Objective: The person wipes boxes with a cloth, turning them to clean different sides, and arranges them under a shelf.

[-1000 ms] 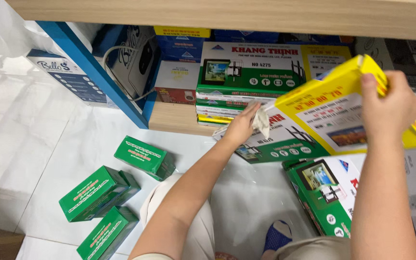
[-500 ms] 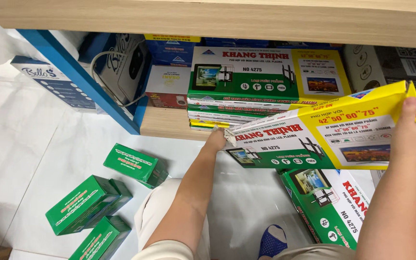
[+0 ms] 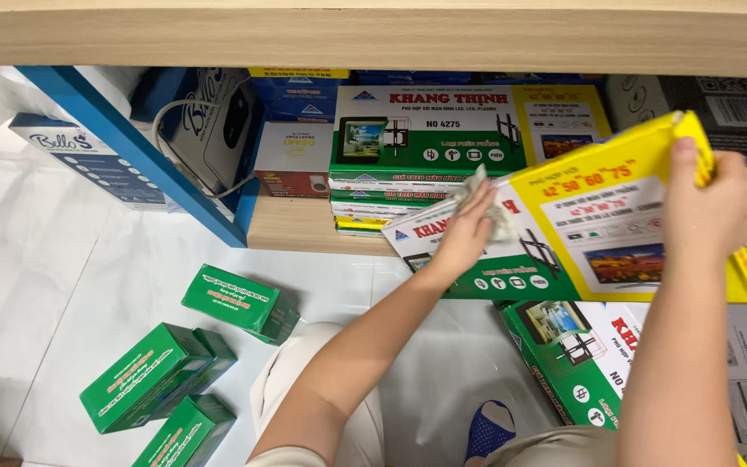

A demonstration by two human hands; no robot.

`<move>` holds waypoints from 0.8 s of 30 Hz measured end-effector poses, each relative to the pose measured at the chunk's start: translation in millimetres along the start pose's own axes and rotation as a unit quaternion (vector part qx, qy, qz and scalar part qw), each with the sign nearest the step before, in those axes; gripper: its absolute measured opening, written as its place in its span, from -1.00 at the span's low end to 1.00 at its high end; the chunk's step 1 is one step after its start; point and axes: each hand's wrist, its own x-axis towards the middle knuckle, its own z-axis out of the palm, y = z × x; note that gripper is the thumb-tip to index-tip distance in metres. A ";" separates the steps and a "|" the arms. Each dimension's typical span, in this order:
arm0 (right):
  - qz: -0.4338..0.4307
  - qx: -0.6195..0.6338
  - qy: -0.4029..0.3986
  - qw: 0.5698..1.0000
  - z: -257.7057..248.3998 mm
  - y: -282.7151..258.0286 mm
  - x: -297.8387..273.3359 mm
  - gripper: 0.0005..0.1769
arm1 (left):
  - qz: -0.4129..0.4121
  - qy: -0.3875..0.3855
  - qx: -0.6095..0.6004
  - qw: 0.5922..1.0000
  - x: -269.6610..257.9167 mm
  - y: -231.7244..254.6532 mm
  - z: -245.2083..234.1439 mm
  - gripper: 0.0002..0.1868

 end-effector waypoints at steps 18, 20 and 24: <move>-0.122 -0.012 -0.103 0.987 -13.7 -78.5 -15.3 -0.34 | 0.002 0.017 0.088 0.996 30.2 14.5 -63.1 -0.29; -0.108 -0.004 -0.100 0.989 -12.2 -65.7 -11.7 -0.35 | -0.009 0.003 0.094 0.996 22.7 -20.5 -66.5 -0.31; -0.096 0.007 -0.096 0.991 -16.7 -47.5 -12.5 -0.35 | -0.118 -0.083 0.131 0.981 2.2 -85.1 -76.5 -0.35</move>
